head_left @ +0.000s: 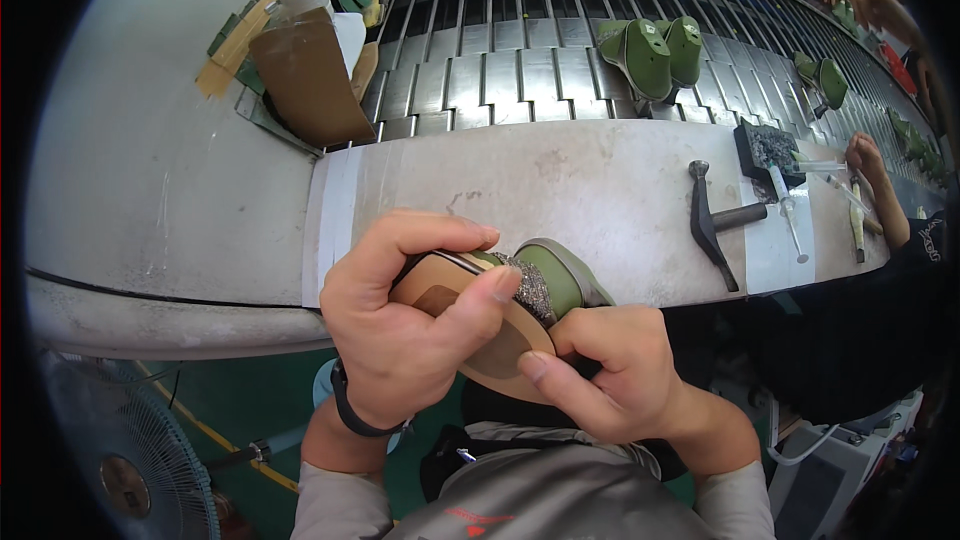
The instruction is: The person attaches the sole and heel onto a lasted shoe upper by hand, hammers along the edges using a hammer, and places the assembled shoe onto a conveyor belt.
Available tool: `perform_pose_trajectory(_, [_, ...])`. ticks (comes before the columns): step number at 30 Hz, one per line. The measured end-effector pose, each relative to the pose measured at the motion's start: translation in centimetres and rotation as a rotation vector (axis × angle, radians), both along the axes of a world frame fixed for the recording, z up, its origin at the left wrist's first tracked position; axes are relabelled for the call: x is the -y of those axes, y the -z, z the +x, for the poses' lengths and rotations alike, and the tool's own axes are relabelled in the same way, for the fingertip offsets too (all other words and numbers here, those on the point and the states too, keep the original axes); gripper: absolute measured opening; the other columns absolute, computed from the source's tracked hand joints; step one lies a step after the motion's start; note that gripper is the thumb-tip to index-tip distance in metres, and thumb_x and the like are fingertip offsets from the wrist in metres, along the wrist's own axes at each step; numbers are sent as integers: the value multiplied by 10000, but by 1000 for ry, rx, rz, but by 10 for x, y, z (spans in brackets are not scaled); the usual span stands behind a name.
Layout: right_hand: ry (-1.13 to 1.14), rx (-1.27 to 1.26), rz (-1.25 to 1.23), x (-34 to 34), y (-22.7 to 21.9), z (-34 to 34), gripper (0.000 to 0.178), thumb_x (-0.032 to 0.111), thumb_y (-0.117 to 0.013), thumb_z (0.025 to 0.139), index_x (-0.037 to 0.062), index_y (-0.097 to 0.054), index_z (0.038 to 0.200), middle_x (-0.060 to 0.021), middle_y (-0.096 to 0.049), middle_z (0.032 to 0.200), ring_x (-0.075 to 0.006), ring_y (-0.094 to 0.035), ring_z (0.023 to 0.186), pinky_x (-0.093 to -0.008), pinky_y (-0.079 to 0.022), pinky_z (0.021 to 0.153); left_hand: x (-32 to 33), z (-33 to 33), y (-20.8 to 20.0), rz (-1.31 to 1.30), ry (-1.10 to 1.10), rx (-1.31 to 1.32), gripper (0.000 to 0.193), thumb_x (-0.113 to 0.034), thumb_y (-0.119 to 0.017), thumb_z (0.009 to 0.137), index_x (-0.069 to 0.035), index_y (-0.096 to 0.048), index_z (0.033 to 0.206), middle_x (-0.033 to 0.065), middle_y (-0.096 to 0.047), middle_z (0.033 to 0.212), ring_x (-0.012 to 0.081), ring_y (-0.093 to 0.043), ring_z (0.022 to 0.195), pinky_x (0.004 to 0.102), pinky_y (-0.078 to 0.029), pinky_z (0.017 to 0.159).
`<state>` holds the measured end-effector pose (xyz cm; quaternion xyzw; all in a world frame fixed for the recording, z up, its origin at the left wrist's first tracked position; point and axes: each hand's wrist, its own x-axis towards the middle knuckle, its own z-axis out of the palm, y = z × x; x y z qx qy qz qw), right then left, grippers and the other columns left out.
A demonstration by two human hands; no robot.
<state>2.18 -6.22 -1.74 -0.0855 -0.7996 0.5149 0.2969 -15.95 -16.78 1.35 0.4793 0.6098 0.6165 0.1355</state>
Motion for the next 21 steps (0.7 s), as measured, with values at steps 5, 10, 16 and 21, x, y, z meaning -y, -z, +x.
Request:
perform_pose_trajectory(5, [-9, 203, 329, -25, -6, -12, 225, 194, -744, 973, 53, -639, 832, -141, -634, 651, -346, -675, 591, -479, -515, 555, -3, -8, 71, 348, -26, 184, 198, -47, -732, 1025, 19, -713, 1211, 165, -767, 1198, 200, -732, 1113, 308, -572, 966])
perform_pose_trajectory(10, [35, 367, 694, -57, 39, -4, 174, 206, -786, 907, 57, -695, 903, -139, -720, 1009, -305, -707, 803, -450, -568, 646, 5, 5, 143, -44, -14, 89, 411, -152, -742, 1050, 23, -665, 1413, 224, -678, 1462, 297, -683, 1310, 380, -540, 1092])
perform_pose_trajectory(16, [92, 267, 796, -63, 46, 4, 234, 135, -872, 801, 54, -705, 944, -171, -672, 1388, -288, -710, 841, -414, -589, 703, -12, -16, 121, -68, 216, -406, 467, -145, -796, 980, -24, -692, 1420, 248, -659, 1483, 364, -671, 1347, 412, -530, 1122])
perform_pose_trajectory(21, [74, 317, 812, -66, 54, 0, 153, 130, -802, 817, 44, -696, 884, -224, -670, 1433, -259, -719, 756, -402, -593, 711, -19, -19, 123, -30, 184, -515, 444, -141, -859, 885, -27, -757, 1303, 190, -726, 1384, 384, -722, 1247, 432, -600, 1032])
